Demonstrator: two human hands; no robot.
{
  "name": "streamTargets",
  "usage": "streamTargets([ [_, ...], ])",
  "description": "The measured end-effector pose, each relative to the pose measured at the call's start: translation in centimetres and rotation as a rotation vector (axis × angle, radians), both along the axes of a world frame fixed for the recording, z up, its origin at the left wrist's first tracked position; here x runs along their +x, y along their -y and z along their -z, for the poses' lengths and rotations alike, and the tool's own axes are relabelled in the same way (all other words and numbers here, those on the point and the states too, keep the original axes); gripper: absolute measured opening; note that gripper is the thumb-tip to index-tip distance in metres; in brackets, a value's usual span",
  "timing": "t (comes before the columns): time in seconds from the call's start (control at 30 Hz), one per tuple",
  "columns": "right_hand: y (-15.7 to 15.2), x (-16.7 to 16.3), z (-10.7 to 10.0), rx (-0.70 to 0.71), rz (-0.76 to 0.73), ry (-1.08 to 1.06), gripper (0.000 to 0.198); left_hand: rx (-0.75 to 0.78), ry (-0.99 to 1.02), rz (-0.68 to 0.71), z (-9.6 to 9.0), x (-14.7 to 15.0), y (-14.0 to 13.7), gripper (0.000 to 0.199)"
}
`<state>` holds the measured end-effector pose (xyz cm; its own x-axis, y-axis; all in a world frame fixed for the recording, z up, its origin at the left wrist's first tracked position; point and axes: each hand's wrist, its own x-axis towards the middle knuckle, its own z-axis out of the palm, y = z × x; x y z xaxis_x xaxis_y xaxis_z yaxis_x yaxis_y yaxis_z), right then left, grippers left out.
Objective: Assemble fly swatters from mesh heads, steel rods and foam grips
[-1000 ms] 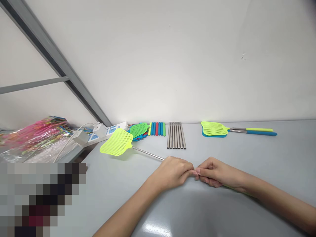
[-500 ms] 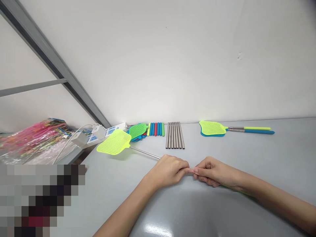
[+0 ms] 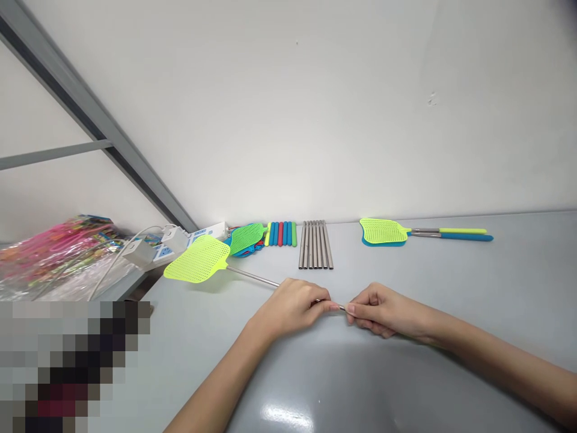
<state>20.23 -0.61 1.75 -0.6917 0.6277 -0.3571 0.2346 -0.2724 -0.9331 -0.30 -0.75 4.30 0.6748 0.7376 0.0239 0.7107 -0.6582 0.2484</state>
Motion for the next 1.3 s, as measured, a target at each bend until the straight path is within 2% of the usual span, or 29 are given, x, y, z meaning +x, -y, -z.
streamTargets([
  [0.33,-0.24,0.30,0.14,-0.062,-0.025,-0.027,0.035,0.004,-0.035,-0.055,0.11,-0.11,-0.07,0.050],
  [0.8,-0.44,0.40,-0.16,-0.180,-0.032,-0.068,0.029,0.034,-0.014,-0.061,0.27,-0.14,-0.12,0.051],
  [1.3,-0.46,0.57,-0.02,-0.140,-0.039,-0.067,0.028,0.058,0.011,-0.071,0.37,-0.16,0.10,0.047],
])
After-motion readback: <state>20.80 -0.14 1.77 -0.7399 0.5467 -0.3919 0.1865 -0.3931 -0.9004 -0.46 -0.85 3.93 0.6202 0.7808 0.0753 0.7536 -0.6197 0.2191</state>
